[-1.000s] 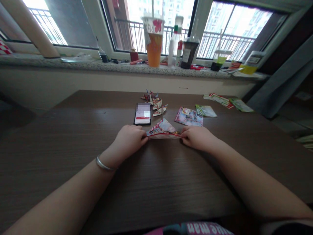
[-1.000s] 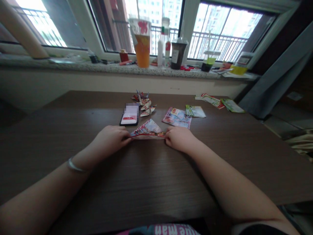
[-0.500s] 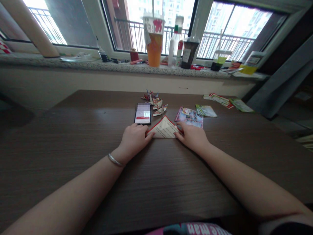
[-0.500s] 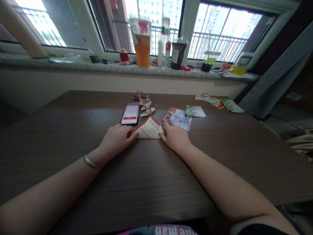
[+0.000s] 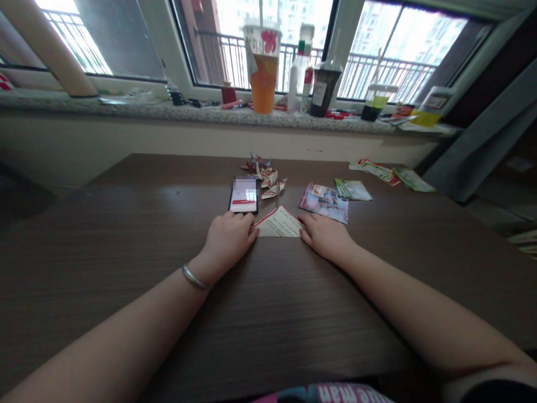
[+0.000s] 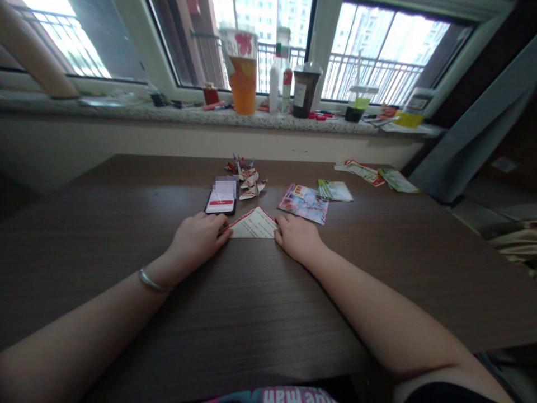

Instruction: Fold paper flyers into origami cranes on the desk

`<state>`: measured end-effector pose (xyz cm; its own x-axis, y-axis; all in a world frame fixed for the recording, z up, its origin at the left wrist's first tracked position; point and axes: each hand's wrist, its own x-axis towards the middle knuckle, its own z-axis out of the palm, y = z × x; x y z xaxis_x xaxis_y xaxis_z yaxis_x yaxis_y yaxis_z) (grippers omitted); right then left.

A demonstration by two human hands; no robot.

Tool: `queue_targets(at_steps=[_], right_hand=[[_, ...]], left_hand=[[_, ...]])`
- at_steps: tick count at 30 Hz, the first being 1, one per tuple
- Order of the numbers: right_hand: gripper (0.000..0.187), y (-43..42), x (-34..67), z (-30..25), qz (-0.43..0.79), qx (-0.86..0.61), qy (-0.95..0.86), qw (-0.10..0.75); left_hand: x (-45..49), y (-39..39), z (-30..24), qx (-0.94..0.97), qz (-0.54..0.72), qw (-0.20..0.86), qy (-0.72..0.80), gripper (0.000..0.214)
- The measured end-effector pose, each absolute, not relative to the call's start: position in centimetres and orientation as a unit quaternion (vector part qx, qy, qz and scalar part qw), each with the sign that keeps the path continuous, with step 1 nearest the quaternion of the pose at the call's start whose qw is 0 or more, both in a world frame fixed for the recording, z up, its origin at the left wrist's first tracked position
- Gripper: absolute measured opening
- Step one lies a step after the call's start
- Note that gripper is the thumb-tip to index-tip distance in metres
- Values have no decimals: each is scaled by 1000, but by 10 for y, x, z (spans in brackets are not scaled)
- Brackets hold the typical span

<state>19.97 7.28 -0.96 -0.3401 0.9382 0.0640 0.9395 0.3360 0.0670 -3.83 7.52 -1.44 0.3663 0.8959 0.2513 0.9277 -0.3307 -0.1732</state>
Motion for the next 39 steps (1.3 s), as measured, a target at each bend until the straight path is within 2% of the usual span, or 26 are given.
queue_targets(at_steps=[6, 12, 18, 21, 25, 32, 39], right_hand=[[37, 75, 201, -13, -47, -553, -832, 10], [35, 85, 206, -16, 16, -549, -833, 73], [34, 103, 214, -27, 153, -548, -803, 176], [26, 108, 216, -35, 202, -538, -779, 250], [15, 109, 215, -38, 210, -518, -756, 340], [4, 99, 210, -27, 124, -419, -830, 348], [9, 93, 207, -24, 161, -323, -878, 314]], left_hand=[[-40, 75, -16, -826, -58, 150, -541, 22], [-46, 80, -17, -828, -74, 120, -542, 21], [-57, 92, -17, -821, -147, -20, -552, 23], [-60, 99, -23, -811, -210, -95, -538, 22], [-61, 103, -26, -807, -283, -104, -508, 16], [-57, 95, -18, -837, -325, -95, -430, 15], [-50, 87, -14, -879, -292, -170, -336, 23]])
